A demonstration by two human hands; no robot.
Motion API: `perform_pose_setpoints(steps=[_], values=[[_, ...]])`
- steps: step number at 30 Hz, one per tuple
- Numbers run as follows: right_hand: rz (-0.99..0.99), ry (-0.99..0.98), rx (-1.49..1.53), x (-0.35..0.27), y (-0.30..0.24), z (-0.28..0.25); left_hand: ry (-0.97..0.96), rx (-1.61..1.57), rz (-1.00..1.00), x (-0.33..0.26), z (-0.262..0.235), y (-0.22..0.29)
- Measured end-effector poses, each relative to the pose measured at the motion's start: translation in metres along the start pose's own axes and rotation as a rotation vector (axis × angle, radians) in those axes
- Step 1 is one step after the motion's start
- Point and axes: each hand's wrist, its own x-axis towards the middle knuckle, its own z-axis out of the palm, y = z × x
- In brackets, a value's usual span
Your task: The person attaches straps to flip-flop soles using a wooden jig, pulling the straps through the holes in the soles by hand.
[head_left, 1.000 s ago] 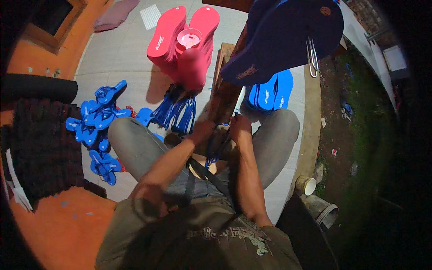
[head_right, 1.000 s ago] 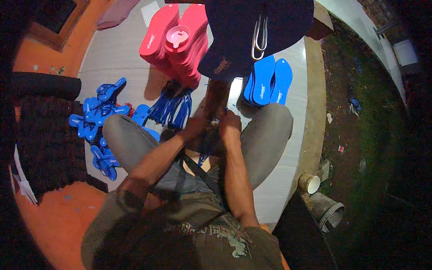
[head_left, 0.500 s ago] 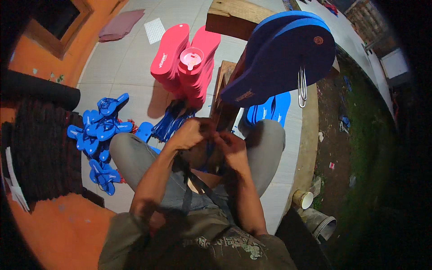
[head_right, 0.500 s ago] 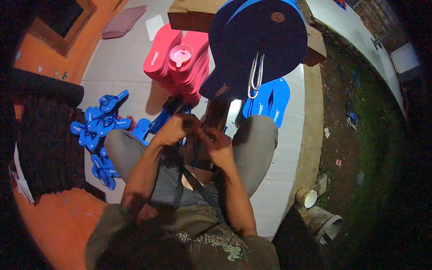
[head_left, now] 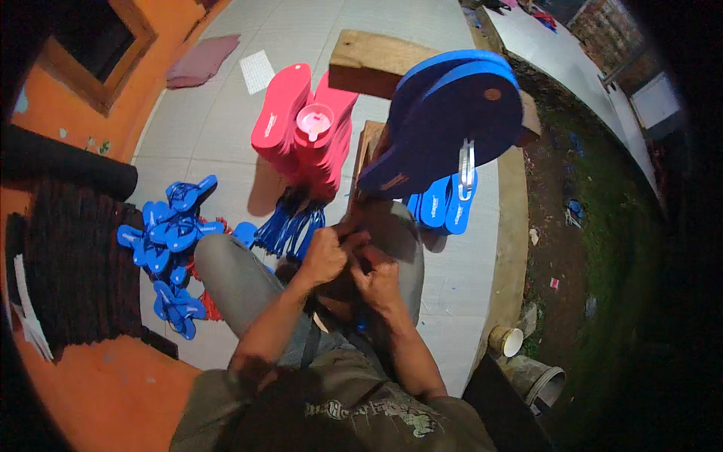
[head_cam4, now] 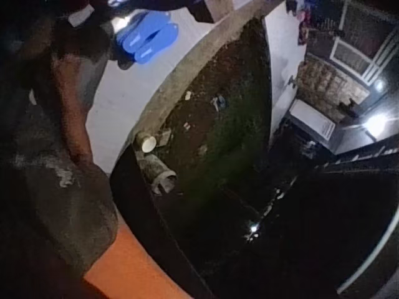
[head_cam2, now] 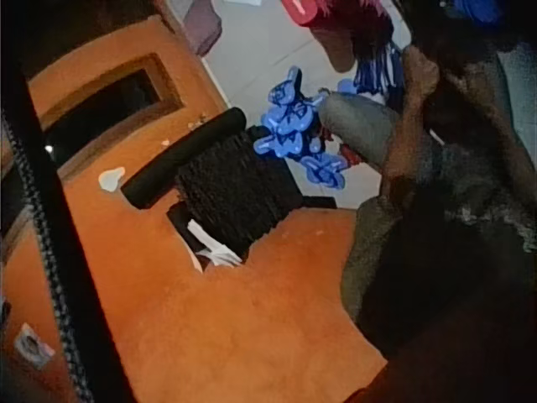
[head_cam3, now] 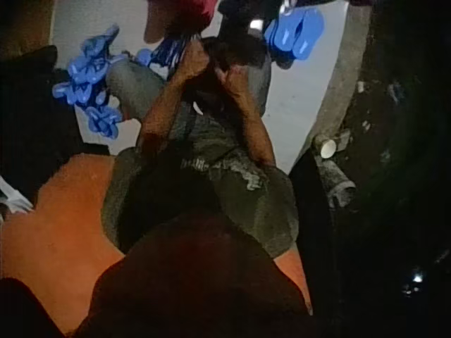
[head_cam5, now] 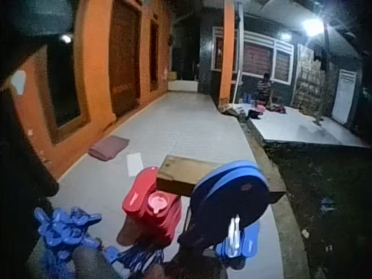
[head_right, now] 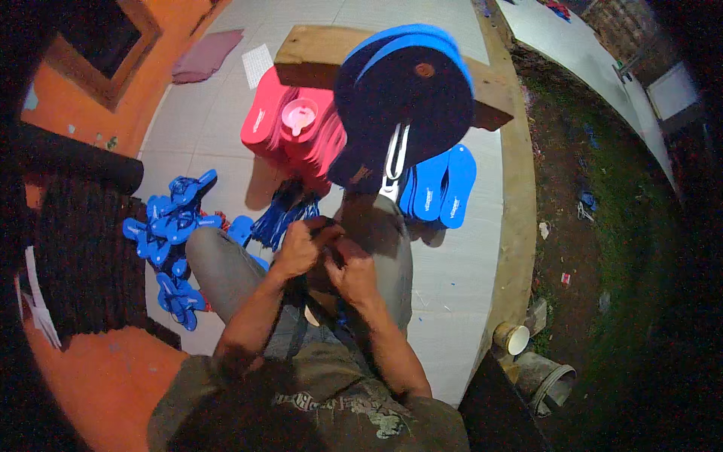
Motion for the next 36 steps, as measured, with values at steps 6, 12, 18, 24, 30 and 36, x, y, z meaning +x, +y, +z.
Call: perform_pose_setpoints(steps=[6,12,18,24,30,36], values=[[-0.129,0.786,0.206,0.058,-0.090,-0.118,0.118,0.180,0.408,0.002,-0.049,0.095],[-0.089,0.412,0.599,0.034,-0.089,-0.092,0.239,0.008,0.482,-0.011,-0.053,0.167],[0.008,0.415,0.935,0.024,-0.105,-0.064,0.490,0.185,0.748,-0.017,-0.012,0.142],[0.024,0.484,1.050,0.023,-0.100,-0.070,0.363,0.109,0.831,-0.020,-0.004,0.147],[-0.075,0.290,1.138,0.026,-0.103,-0.090,0.300,-0.090,0.961,-0.019,-0.010,0.157],[0.009,0.280,0.950,0.021,-0.107,-0.108,0.346,-0.329,0.738,-0.014,-0.022,0.155]])
